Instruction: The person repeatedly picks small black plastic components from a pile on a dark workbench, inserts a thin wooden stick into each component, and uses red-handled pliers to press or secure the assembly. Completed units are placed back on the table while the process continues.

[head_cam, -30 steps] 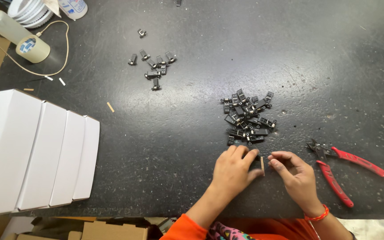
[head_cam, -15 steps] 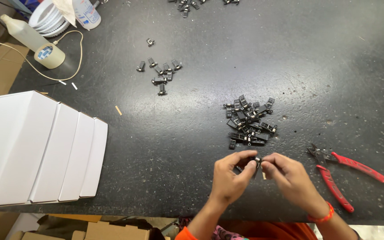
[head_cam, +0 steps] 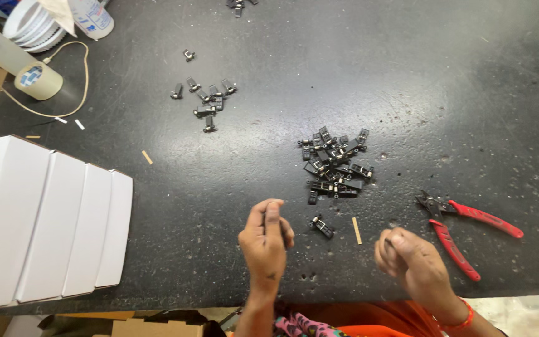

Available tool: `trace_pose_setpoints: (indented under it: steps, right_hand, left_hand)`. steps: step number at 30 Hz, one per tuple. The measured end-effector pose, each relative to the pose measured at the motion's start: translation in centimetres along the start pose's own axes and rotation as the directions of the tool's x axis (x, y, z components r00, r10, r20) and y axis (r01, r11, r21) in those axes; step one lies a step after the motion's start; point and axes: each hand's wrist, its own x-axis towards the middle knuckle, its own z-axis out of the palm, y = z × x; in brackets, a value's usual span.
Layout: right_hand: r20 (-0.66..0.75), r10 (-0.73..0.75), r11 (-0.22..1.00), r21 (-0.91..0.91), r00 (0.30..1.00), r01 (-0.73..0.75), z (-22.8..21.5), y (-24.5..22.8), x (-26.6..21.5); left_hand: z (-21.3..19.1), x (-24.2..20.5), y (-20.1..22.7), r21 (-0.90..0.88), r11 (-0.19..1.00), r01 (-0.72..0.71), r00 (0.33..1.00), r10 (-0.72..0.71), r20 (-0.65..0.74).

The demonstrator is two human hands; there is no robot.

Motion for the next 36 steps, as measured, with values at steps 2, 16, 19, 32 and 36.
trace_pose_setpoints:
  steps: [2, 16, 19, 32, 36]
  right_hand:
    - [0.0, 0.009, 0.996, 0.089, 1.0, -0.009, -0.3, 0.2, -0.2]
    - [0.16, -0.448, -0.282, -0.959, 0.88, 0.03, -4.9, -4.9, 0.0]
    - [0.044, -0.361, -0.424, -0.897, 0.932, -0.122, -8.3, -7.5, -0.9]
    - [-0.015, -0.155, 0.413, -0.91, 0.988, 0.051, 1.3, -5.1, -3.2]
    - [0.049, -0.228, 0.336, -0.933, 0.972, 0.126, 2.6, -5.9, -3.0]
  left_hand:
    - [0.1, -0.7, -0.1, -0.055, 0.998, 0.001, 0.999, 0.001, 0.051]
    - [4.0, -5.6, 0.3, 0.002, 0.933, -0.36, 0.888, 0.342, 0.307]
    - [4.0, -5.7, 0.1, 0.039, 0.959, -0.281, 0.917, 0.257, 0.304]
    - [5.2, -5.1, -0.2, -0.05, 0.996, 0.07, 0.937, -0.049, 0.345]
    - [5.4, -5.1, 0.5, -0.006, 0.998, -0.058, 0.932, 0.057, 0.358]
